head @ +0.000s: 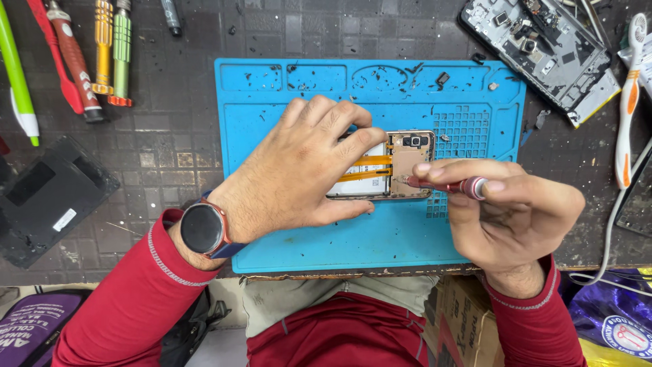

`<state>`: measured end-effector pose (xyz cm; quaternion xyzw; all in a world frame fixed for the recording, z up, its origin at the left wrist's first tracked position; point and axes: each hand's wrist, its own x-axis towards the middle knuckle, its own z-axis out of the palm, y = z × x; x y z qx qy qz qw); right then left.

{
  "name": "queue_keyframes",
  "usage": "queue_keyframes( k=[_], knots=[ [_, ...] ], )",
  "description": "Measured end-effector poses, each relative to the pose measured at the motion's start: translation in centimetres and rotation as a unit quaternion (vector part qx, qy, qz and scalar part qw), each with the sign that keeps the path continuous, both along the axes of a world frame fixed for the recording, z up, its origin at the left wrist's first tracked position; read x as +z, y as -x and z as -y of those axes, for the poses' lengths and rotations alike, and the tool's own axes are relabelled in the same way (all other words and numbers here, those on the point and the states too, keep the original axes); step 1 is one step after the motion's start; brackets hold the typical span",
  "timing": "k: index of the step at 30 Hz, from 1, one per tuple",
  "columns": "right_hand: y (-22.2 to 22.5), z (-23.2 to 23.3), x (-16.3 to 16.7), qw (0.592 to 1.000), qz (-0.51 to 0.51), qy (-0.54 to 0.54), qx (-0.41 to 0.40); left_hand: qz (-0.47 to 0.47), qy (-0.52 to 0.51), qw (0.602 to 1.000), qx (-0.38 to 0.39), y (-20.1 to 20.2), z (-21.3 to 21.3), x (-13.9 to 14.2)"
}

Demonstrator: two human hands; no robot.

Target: The person repairs a disassembled smartphone on a blue silicone mat. They use a small screwdriver to unscrew and re-tighten screws around the phone's midframe and battery area, pick up and reposition small components, and steady the phone with their other hand while working around the board.

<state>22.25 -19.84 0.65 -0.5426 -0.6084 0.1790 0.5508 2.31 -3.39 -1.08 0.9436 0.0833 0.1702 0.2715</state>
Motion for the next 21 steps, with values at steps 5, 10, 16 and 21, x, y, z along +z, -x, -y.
queue_keyframes(
  k=[5,10,16,21],
  knots=[
    [-0.18,0.02,-0.07,0.999,0.038,-0.024,0.005,0.001,-0.004,1.0,0.003,0.07,-0.02,-0.01],
    [0.12,-0.09,0.3,1.0,-0.015,0.001,0.004,-0.009,0.001,1.0,-0.001,0.04,-0.07,0.12],
    [0.13,-0.03,0.46,1.0,0.026,-0.009,0.006,0.003,0.006,1.0,-0.001,-0.04,-0.09,0.16],
    [0.11,-0.09,0.11,1.0,-0.022,0.006,-0.002,-0.008,0.006,1.0,0.002,0.03,0.02,0.14]
  ],
)
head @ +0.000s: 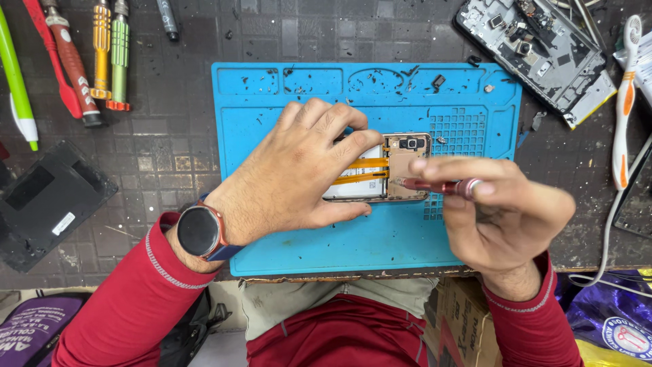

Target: The person repairs a disassembled smartphone on a blue silicone mat. They use a small screwdriver to unscrew and re-tighten screws around the phone's midframe and battery area, pick up and reposition small components, and steady the phone with their other hand while working around the board.

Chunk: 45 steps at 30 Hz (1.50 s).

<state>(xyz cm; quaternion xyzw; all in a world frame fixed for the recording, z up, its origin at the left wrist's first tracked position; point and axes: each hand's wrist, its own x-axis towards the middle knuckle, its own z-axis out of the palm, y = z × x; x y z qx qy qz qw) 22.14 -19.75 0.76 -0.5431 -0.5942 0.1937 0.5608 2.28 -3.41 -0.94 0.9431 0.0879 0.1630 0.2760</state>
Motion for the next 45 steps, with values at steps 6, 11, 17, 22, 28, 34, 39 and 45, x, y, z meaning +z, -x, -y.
queue_keyframes(
  k=[6,11,17,22,28,34,39,45],
  knots=[
    [-0.3,-0.2,0.0,0.997,0.066,-0.034,0.012,0.0,-0.005,1.0,-0.003,-0.1,-0.1,0.1],
    [-0.3,-0.2,-0.2,1.0,0.008,-0.013,0.018,-0.001,-0.009,1.0,-0.005,0.0,-0.1,0.1],
    [-0.4,-0.2,0.1,0.998,0.053,-0.024,0.015,-0.001,-0.01,1.0,-0.001,0.0,0.0,-0.1],
    [-0.2,-0.7,0.2,0.999,0.029,-0.036,0.023,-0.001,-0.007,1.0,-0.003,0.0,0.0,-0.1],
    [-0.3,0.2,-0.2,0.997,0.068,-0.02,-0.001,-0.001,-0.011,1.0,-0.002,0.0,0.0,-0.2],
    [-0.5,-0.2,-0.4,0.996,0.081,-0.034,0.012,-0.009,-0.006,1.0,-0.003,0.0,0.0,-0.1],
    [-0.2,-0.2,0.1,0.997,0.074,-0.028,0.01,-0.002,-0.008,1.0,-0.001,0.0,0.1,-0.1],
    [-0.3,0.4,-0.1,0.999,0.016,0.014,0.029,-0.008,-0.005,1.0,-0.004,0.0,0.0,0.1]
  ],
)
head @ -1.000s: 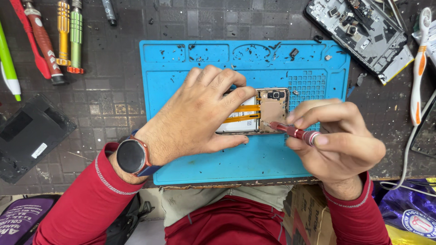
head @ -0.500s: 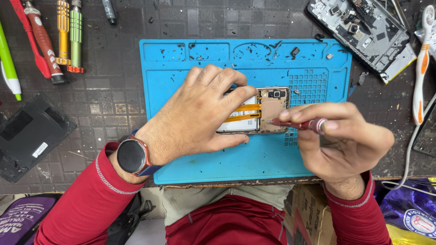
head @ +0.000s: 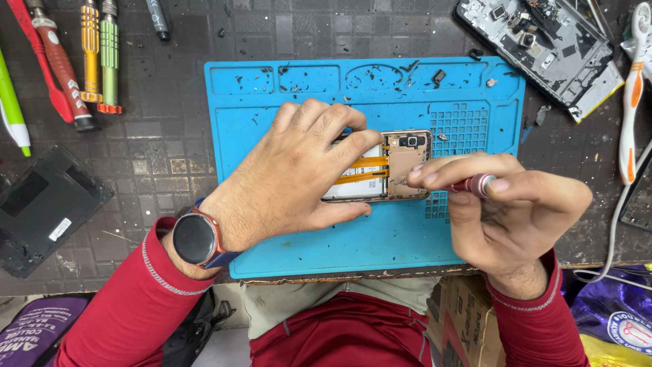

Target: The person repairs a disassembled smartphone on a blue silicone mat. They use a small screwdriver to unscrew and re-tighten screws around the phone's midframe and battery area, pick up and reposition small components, and steady the phone with their other hand while working around the board.

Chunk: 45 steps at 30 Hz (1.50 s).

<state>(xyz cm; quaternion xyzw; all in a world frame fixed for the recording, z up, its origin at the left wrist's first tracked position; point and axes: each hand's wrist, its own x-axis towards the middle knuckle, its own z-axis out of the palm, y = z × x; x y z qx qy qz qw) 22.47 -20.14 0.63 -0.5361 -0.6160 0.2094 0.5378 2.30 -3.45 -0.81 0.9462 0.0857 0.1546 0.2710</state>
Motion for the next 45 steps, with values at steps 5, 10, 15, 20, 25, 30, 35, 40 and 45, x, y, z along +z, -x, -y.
queue_keyframes(
  k=[5,10,15,20,25,30,35,40,45],
  knots=[
    [-0.2,0.4,-0.2,1.0,-0.005,-0.003,-0.019,-0.003,-0.012,1.0,0.004,0.0,0.2,-0.1],
    [-0.3,1.3,-0.4,0.997,-0.015,0.008,-0.075,0.004,-0.036,0.999,0.015,0.2,0.5,-0.3],
    [-0.4,2.0,-1.2,0.99,-0.051,0.019,-0.13,0.026,-0.107,0.994,0.022,-0.6,1.8,-0.3],
    [-0.8,2.1,-1.5,0.991,-0.052,0.005,-0.124,-0.003,-0.287,0.958,0.027,-1.3,2.3,0.5],
    [-0.9,2.1,-1.5,0.99,-0.066,-0.001,-0.121,0.007,-0.445,0.894,0.045,-2.1,2.9,2.4],
    [-1.0,2.0,-1.8,0.991,-0.061,-0.003,-0.12,0.005,-0.522,0.852,0.047,-3.0,4.0,4.2],
    [-0.9,2.1,-1.7,0.99,-0.065,0.004,-0.122,-0.018,-0.56,0.827,0.056,-3.2,4.4,4.3],
    [-0.9,2.1,-1.6,0.99,-0.071,0.004,-0.121,-0.093,-0.505,0.856,0.059,-3.3,5.4,3.5],
    [-1.0,2.1,-1.6,0.991,-0.058,0.009,-0.12,-0.175,-0.315,0.921,0.145,-4.4,7.0,3.4]
  ],
)
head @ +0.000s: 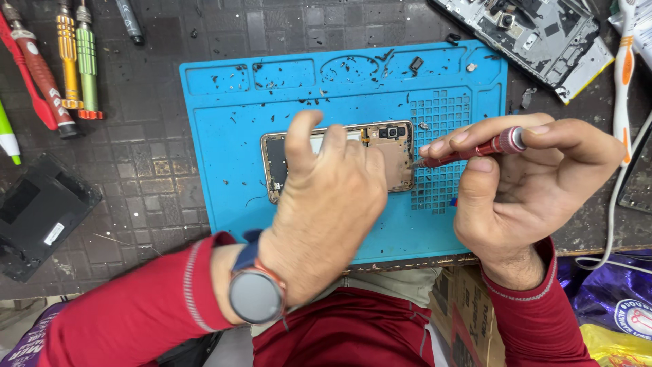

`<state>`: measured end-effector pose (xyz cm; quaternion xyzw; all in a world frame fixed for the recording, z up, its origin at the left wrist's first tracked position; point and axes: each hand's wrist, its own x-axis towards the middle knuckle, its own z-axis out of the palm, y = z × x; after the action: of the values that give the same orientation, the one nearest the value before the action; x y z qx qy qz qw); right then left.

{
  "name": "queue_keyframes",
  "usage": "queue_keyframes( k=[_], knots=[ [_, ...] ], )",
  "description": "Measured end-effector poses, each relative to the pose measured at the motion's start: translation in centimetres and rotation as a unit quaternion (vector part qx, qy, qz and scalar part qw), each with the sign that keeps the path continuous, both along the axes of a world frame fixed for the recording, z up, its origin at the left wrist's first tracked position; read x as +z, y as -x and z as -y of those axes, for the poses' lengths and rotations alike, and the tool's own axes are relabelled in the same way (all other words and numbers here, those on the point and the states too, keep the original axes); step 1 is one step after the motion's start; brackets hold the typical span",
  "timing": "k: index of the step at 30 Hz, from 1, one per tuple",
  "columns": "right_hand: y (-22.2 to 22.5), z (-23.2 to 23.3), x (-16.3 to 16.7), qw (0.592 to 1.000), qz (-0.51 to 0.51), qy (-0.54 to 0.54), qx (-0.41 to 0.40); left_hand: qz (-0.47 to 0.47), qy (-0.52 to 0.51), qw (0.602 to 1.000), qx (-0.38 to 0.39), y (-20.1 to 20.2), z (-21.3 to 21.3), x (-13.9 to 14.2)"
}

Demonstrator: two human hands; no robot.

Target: The person repairs a disassembled smartphone on a blue silicone mat. They use a small screwdriver to unscrew and re-tighten screws around the phone's midframe and battery area, pick up and reposition small components, and steady the phone with their other hand while working around the board.

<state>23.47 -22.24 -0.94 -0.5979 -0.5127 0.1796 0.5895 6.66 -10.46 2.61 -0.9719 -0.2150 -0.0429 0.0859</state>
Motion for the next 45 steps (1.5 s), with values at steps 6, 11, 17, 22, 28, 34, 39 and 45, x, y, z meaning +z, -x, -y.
queue_keyframes(
  k=[6,11,17,22,28,34,39,45],
  knots=[
    [0.0,-0.1,0.0,1.0,0.005,0.006,0.003,-0.038,0.062,0.99,0.12,-1.7,1.8,0.1],
    [-0.1,-0.2,0.0,1.0,0.0,0.008,0.011,-0.038,0.099,0.978,0.182,-2.7,2.9,-0.1],
    [0.1,0.0,-0.1,1.0,0.01,0.019,0.003,-0.017,0.095,0.971,0.219,-3.1,3.6,-0.5],
    [-0.1,-0.1,-0.4,0.999,0.029,0.015,-0.003,0.032,0.089,0.975,0.202,-2.3,2.7,-0.8],
    [-0.2,0.1,-0.6,1.0,0.01,0.016,-0.007,0.112,0.078,0.975,0.174,1.8,-2.9,-0.8],
    [0.0,-0.2,-0.5,1.0,0.012,0.025,0.004,0.128,-0.001,0.981,0.148,6.6,-9.6,-3.4],
    [0.1,-0.3,-0.3,0.999,0.013,0.032,0.003,0.111,-0.009,0.987,0.115,8.7,-11.2,-5.1],
    [0.6,-0.4,-0.7,0.999,0.017,0.019,0.022,0.118,-0.02,0.986,0.118,9.2,-11.3,-6.0]
  ],
)
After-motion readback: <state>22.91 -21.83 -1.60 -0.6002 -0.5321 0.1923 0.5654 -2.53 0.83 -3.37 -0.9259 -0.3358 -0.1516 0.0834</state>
